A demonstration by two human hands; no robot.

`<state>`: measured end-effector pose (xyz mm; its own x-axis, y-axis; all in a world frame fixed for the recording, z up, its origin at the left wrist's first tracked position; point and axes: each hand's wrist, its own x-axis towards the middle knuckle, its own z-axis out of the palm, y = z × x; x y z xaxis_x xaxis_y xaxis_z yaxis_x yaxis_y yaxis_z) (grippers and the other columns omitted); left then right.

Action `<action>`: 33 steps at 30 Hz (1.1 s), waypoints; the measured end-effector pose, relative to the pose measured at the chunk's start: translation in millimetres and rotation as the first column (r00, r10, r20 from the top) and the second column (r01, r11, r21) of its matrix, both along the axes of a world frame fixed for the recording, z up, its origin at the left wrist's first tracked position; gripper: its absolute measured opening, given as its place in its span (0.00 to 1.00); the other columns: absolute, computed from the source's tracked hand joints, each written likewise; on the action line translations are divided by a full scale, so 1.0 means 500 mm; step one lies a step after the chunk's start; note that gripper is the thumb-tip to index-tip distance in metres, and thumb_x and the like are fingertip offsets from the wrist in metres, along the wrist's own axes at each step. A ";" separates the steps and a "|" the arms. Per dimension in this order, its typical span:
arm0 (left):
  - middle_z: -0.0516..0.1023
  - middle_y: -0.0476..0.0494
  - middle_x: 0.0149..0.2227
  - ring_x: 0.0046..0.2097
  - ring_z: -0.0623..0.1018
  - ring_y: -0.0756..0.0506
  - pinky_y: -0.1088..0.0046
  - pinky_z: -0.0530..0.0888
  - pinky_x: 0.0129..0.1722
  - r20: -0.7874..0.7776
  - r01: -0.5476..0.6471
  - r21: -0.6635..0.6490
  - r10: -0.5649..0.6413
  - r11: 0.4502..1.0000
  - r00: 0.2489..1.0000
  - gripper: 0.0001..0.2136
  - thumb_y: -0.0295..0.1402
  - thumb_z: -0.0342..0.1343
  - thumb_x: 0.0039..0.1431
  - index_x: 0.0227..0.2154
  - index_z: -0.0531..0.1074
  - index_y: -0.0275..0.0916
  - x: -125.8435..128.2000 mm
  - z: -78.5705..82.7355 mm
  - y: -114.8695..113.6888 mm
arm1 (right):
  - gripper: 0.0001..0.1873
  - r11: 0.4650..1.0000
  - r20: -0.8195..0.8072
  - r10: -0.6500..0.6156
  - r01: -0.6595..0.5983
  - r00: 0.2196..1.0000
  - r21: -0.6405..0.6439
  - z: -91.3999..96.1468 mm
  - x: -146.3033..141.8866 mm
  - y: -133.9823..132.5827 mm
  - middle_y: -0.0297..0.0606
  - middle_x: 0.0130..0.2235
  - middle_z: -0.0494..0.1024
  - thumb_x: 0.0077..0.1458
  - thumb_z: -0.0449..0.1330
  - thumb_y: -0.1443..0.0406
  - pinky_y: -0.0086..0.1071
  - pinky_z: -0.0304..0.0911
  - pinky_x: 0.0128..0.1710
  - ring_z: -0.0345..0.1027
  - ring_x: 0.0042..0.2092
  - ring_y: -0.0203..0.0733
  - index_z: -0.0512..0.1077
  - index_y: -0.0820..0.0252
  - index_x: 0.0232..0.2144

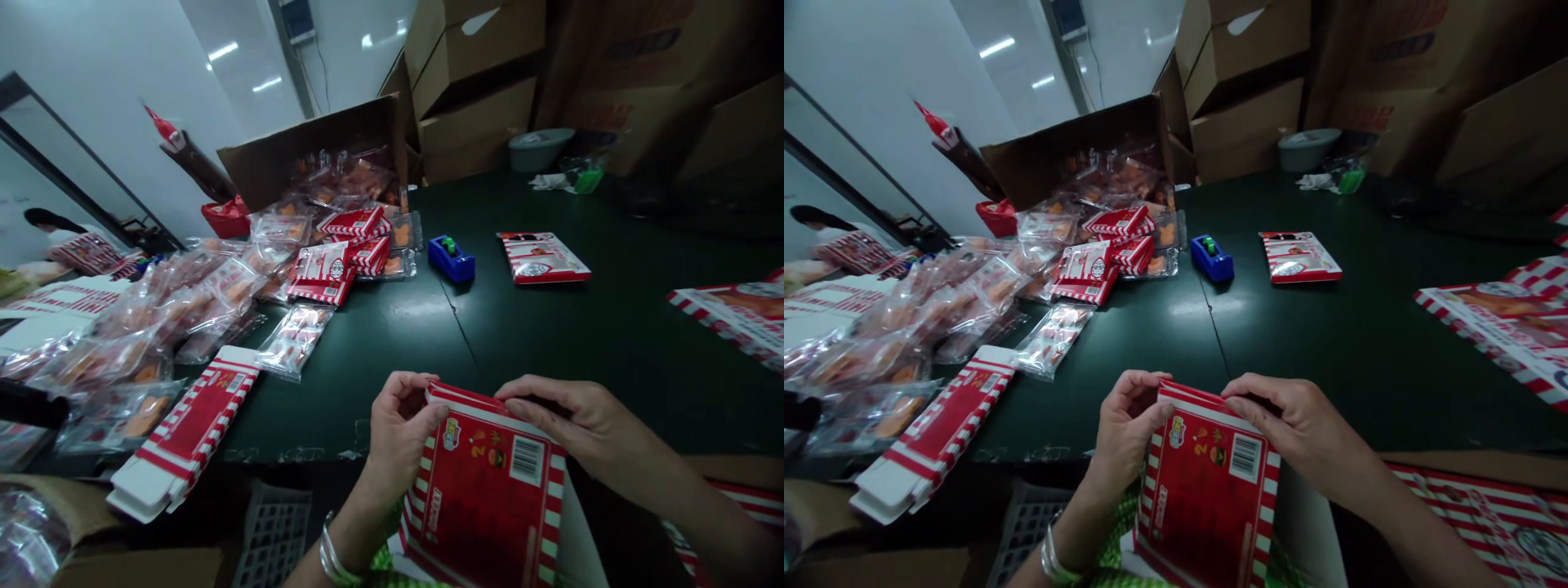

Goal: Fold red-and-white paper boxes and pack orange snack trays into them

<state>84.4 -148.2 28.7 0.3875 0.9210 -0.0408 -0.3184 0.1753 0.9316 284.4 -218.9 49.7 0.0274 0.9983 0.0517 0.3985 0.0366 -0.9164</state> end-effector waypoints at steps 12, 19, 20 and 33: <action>0.76 0.49 0.35 0.36 0.74 0.50 0.76 0.71 0.37 -0.050 0.208 0.005 -0.208 0.978 0.977 0.11 0.28 0.65 0.48 0.35 0.72 0.38 -0.019 0.003 0.020 | 0.17 1.000 0.011 0.013 -0.013 1.000 -0.001 -0.014 0.013 -0.003 0.37 0.30 0.80 0.58 0.54 0.52 0.29 0.66 0.28 0.73 0.30 0.41 0.76 0.55 0.33; 0.74 0.49 0.37 0.37 0.73 0.51 0.77 0.70 0.37 -0.080 0.291 0.052 -0.286 0.955 0.955 0.09 0.25 0.65 0.47 0.31 0.71 0.37 -0.021 0.002 0.037 | 0.12 0.983 0.210 0.034 -0.071 0.977 0.170 -0.012 -0.003 0.018 0.39 0.40 0.79 0.61 0.52 0.61 0.31 0.67 0.40 0.73 0.40 0.41 0.74 0.58 0.40; 0.74 0.49 0.37 0.38 0.73 0.51 0.77 0.70 0.39 -0.081 0.297 0.057 -0.292 0.953 0.953 0.09 0.25 0.65 0.47 0.31 0.71 0.37 -0.018 0.002 0.037 | 0.12 0.968 0.230 0.046 -0.100 0.972 0.231 -0.005 -0.013 0.026 0.39 0.42 0.79 0.61 0.52 0.63 0.31 0.66 0.43 0.73 0.43 0.40 0.74 0.58 0.42; 0.75 0.48 0.38 0.41 0.74 0.49 0.74 0.71 0.43 -0.227 0.258 0.200 -0.211 0.945 0.951 0.11 0.25 0.61 0.52 0.39 0.71 0.39 -0.025 -0.013 0.022 | 0.14 0.894 0.350 0.343 -0.418 0.872 0.164 0.011 -0.054 0.067 0.38 0.42 0.77 0.63 0.49 0.68 0.30 0.66 0.41 0.72 0.41 0.38 0.74 0.56 0.43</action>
<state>71.7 -137.0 22.3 0.5986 0.7990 0.0571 -0.0966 0.0012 0.9953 257.3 -185.6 55.2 -0.4064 0.8865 0.2214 0.5672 0.4347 -0.6995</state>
